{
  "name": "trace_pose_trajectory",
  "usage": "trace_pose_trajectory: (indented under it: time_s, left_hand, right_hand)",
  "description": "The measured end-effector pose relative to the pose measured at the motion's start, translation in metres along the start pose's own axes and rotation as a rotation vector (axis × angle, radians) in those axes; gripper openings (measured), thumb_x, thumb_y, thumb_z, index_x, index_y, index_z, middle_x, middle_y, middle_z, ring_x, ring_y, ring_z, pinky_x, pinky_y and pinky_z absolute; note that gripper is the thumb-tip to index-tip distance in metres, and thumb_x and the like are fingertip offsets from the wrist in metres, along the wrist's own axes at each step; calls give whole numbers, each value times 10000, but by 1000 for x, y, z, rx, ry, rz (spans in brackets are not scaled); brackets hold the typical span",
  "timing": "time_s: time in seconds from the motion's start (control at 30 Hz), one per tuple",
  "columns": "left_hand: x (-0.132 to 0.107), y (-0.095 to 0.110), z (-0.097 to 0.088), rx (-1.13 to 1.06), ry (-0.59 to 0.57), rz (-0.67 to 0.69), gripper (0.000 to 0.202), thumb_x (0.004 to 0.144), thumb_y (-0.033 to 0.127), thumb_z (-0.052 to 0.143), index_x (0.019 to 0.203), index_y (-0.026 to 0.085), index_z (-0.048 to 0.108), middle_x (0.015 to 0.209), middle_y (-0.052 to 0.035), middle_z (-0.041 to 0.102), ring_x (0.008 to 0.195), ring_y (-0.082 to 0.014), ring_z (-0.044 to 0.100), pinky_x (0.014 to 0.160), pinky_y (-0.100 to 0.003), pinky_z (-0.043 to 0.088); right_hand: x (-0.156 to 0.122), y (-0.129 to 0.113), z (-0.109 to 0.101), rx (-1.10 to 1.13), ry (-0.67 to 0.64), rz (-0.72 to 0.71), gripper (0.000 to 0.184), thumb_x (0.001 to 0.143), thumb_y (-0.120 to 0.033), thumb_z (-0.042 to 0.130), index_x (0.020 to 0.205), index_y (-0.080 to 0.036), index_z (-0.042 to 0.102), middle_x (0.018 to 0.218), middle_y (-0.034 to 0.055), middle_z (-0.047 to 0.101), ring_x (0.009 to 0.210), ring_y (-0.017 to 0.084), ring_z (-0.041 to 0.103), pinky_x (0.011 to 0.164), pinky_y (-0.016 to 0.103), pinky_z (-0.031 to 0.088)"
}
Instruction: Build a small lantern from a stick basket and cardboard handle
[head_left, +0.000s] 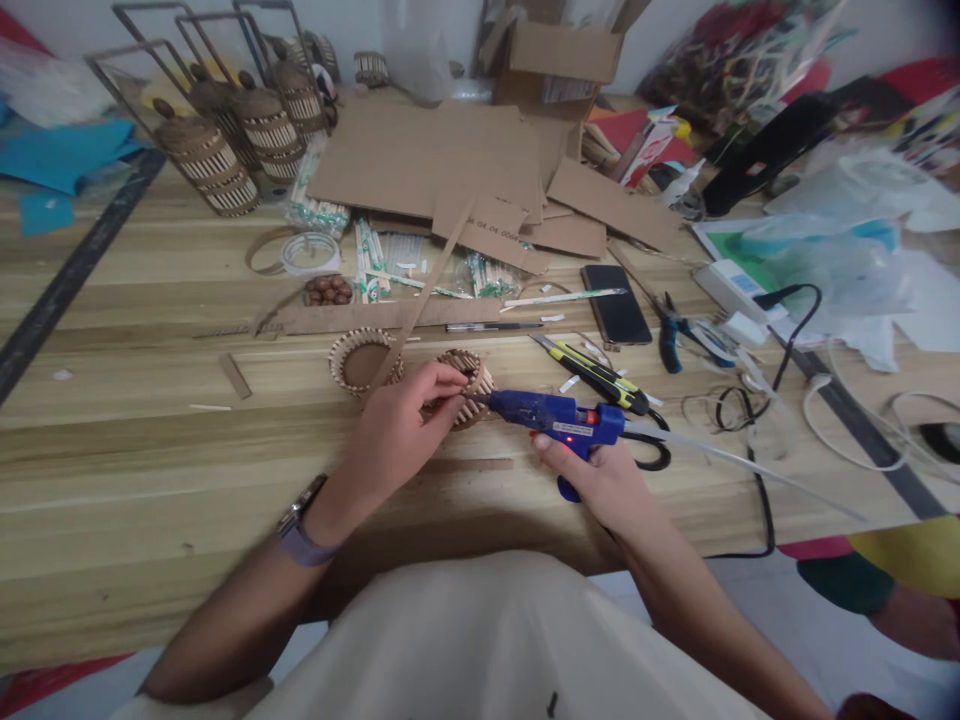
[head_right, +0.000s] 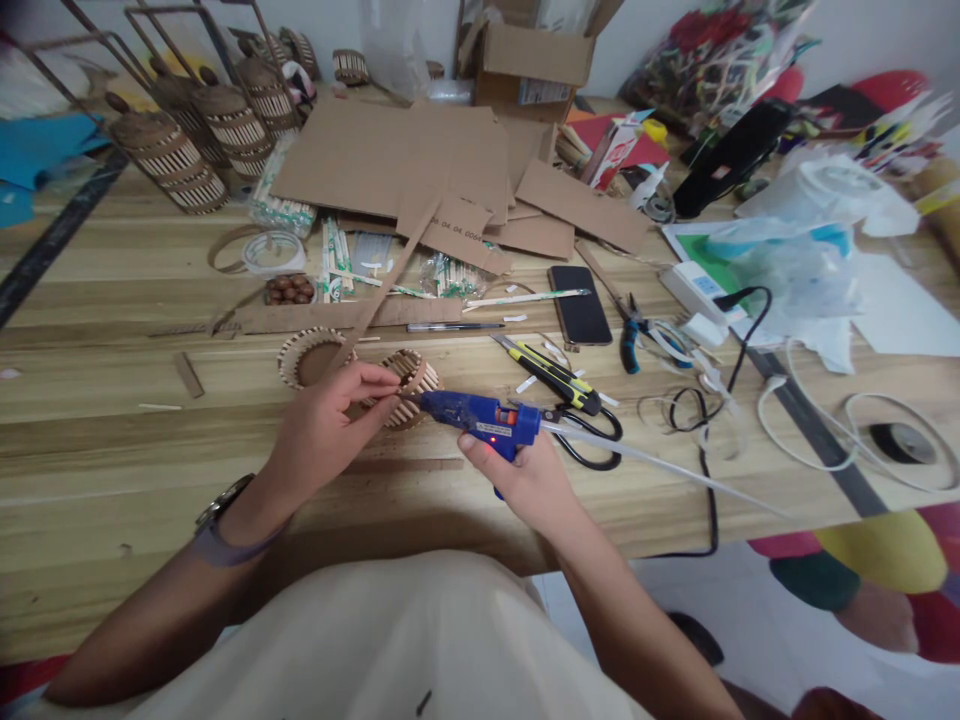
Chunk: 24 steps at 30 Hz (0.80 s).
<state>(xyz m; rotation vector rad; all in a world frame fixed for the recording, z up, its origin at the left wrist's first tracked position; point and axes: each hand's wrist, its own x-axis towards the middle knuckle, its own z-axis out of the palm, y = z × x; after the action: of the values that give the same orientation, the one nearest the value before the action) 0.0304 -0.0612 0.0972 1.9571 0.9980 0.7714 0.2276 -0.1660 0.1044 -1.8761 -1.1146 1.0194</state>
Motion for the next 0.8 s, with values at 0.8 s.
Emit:
trace_pose_trajectory:
  time_s: [0.8]
  left_hand:
    - [2,-3,3,-34,39,-28,72,882,242,624,951,224,613,960,-35,778,928,-193,775,643,-210,585]
  right_hand:
    - [-3,4,-2,-21,32,-71,312,736,-533,642,656,-234,604,597,-2,572,561,161,503,523,280,423]
